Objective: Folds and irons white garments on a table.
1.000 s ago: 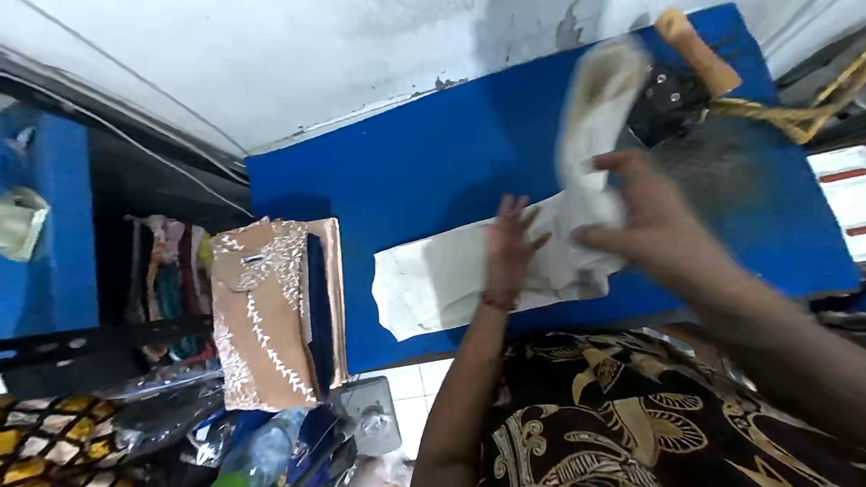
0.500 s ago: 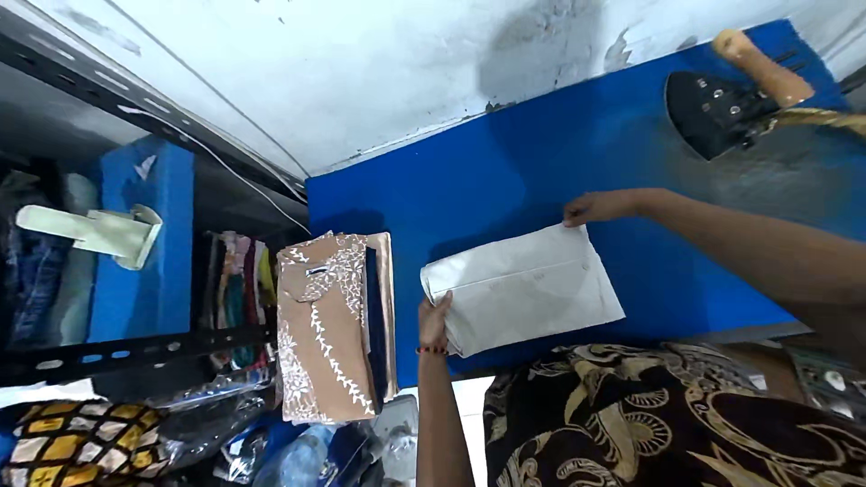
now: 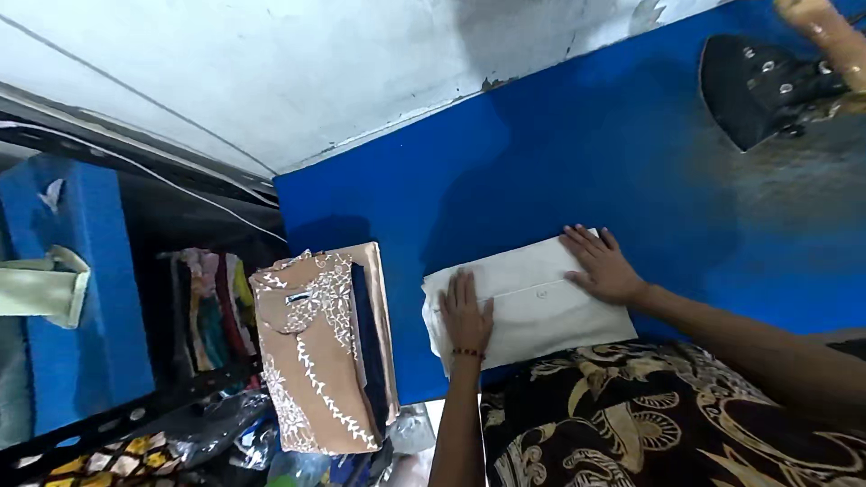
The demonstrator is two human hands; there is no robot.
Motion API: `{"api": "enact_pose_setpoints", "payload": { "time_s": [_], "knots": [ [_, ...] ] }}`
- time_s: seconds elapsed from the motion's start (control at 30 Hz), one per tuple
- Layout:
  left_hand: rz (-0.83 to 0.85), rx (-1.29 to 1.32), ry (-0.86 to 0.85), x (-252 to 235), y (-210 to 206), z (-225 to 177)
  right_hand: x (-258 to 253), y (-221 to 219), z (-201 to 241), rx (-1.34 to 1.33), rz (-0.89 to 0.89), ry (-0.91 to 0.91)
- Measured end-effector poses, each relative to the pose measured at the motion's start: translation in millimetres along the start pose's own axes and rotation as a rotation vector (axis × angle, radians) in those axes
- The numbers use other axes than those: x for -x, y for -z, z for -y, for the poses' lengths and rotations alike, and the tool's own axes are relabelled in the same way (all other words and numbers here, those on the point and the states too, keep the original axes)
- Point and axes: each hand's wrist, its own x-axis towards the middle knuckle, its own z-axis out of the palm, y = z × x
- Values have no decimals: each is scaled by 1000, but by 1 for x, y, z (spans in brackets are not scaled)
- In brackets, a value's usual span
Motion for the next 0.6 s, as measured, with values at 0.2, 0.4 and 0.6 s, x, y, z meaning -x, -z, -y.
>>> {"api": "enact_pose_setpoints", "payload": {
  "time_s": [0.2, 0.4, 0.6],
  "knots": [
    [53, 18, 40, -3, -1, 4, 14, 11, -11, -259, -85, -120],
    [240, 229, 427, 14, 56, -61, 45, 64, 57, -1019, 80, -806],
    [178, 1392, 763, -47, 148, -96, 17, 195, 136, -409, -69, 425]
  ]
}}
